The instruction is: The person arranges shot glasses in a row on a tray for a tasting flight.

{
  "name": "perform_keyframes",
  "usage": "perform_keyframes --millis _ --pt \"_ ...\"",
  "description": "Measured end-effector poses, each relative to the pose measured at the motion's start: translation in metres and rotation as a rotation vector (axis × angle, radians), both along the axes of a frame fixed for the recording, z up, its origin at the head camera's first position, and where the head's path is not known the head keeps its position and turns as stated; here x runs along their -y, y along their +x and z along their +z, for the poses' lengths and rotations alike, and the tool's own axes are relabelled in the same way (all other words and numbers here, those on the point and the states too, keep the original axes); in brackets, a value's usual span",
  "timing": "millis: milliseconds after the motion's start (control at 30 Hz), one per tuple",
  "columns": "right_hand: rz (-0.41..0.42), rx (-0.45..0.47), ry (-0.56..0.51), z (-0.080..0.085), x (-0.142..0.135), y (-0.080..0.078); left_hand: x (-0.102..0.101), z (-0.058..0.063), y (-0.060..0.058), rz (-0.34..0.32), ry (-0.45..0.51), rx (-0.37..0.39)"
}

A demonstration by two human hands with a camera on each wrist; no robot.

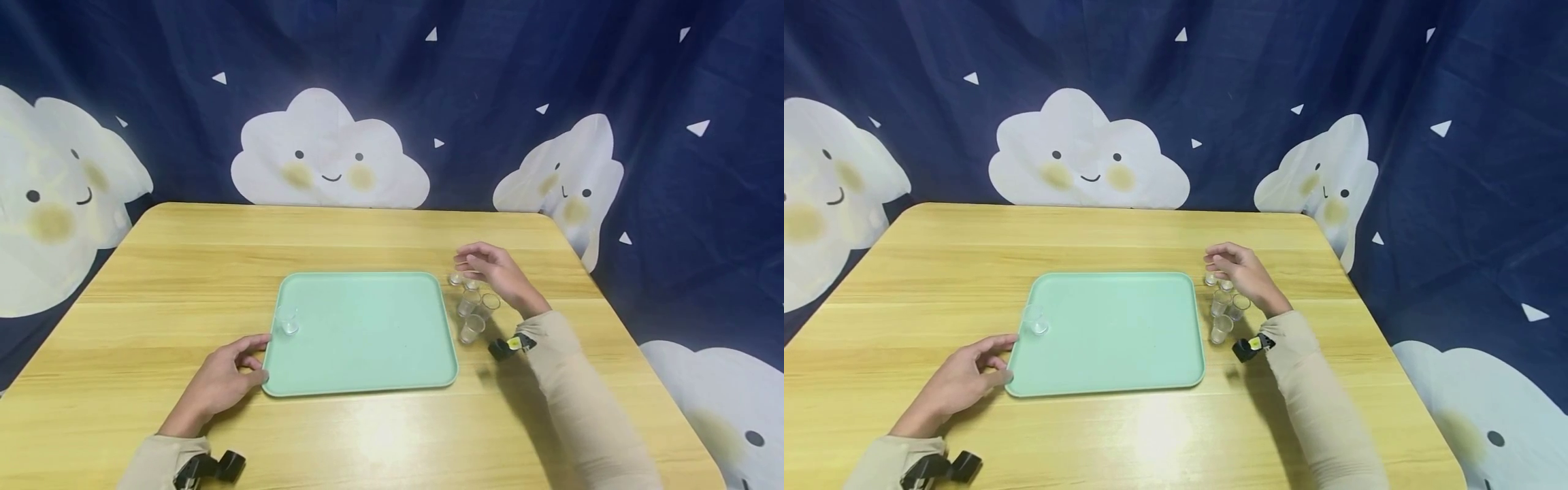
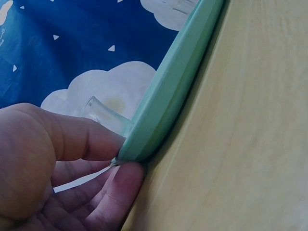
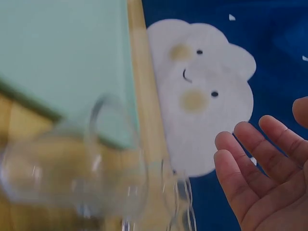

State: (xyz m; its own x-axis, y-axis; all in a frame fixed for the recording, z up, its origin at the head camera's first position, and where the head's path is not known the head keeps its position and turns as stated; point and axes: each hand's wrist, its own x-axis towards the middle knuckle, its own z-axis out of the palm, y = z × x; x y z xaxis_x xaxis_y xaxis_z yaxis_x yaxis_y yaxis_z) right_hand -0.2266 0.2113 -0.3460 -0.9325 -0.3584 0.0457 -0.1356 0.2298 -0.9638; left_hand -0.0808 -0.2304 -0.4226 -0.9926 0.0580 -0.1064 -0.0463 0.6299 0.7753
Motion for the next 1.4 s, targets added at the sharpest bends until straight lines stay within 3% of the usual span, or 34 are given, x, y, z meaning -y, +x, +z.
perform_keyframes --millis 333,633,800,1167,1400 --pt "-0.049 -0.01 0.03 -0.017 -0.039 0.01 0.001 -0.001 0.002 0.001 -0.001 -0.006" --pt "0.022 0.029 0.119 -0.033 -0.06 0.02 0.001 -0.005 0.007 0.004 0.0 0.01" --pt "0.05 0.002 0.212 -0.038 -0.067 0.021 0.0 -0.003 0.004 0.007 0.013 0.007" --pt "0.141 0.025 0.169 -0.046 -0.072 0.024 0.0 -0.001 0.001 0.001 0.009 -0.011" --pt "0.133 0.032 0.241 -0.047 -0.072 0.022 0.001 0.0 0.001 0.001 0.005 -0.016"
